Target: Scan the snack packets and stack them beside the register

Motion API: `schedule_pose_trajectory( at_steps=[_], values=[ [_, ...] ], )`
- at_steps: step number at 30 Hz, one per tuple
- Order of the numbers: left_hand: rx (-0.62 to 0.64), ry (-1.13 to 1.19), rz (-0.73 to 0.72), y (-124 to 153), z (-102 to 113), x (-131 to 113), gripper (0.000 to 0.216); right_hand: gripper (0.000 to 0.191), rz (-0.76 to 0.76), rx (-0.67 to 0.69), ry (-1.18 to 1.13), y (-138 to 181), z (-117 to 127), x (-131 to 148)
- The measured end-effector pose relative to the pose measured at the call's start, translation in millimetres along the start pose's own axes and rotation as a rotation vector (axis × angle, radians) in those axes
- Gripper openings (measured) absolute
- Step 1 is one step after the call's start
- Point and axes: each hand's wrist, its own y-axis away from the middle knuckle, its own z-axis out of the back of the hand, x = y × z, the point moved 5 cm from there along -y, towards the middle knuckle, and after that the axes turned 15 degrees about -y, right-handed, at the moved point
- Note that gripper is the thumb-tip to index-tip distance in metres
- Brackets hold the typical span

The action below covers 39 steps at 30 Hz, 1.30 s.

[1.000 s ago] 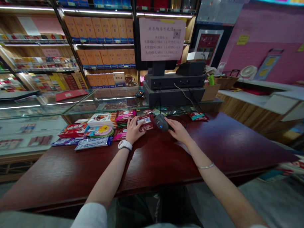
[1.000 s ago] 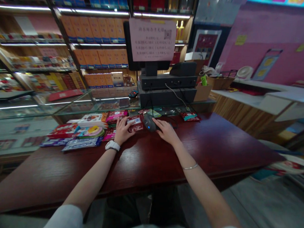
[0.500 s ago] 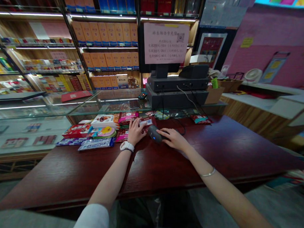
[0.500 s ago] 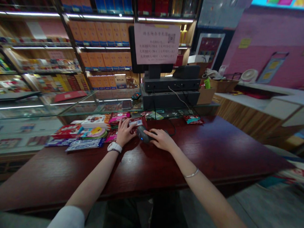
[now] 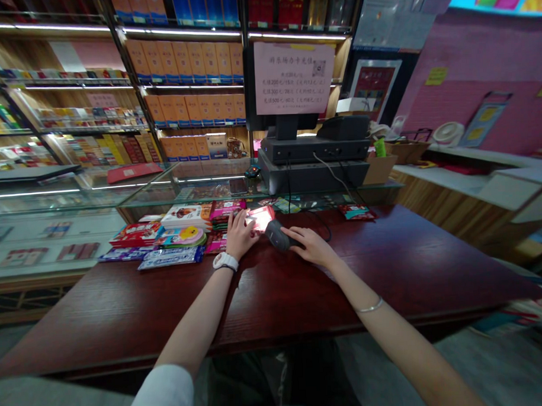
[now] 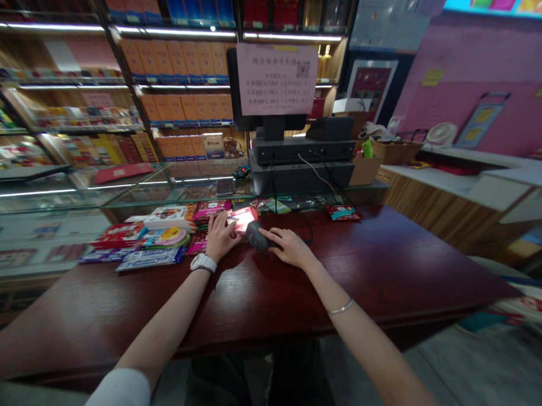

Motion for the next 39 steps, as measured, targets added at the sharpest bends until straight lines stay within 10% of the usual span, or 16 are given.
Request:
schedule_pose_trajectory(
  at_steps=[39],
  values=[
    [-0.048, -0.03, 0.178, 1, 3, 10, 0.038, 0.072, -0.141, -0.059, -0.049, -12, -1, -50]
  ],
)
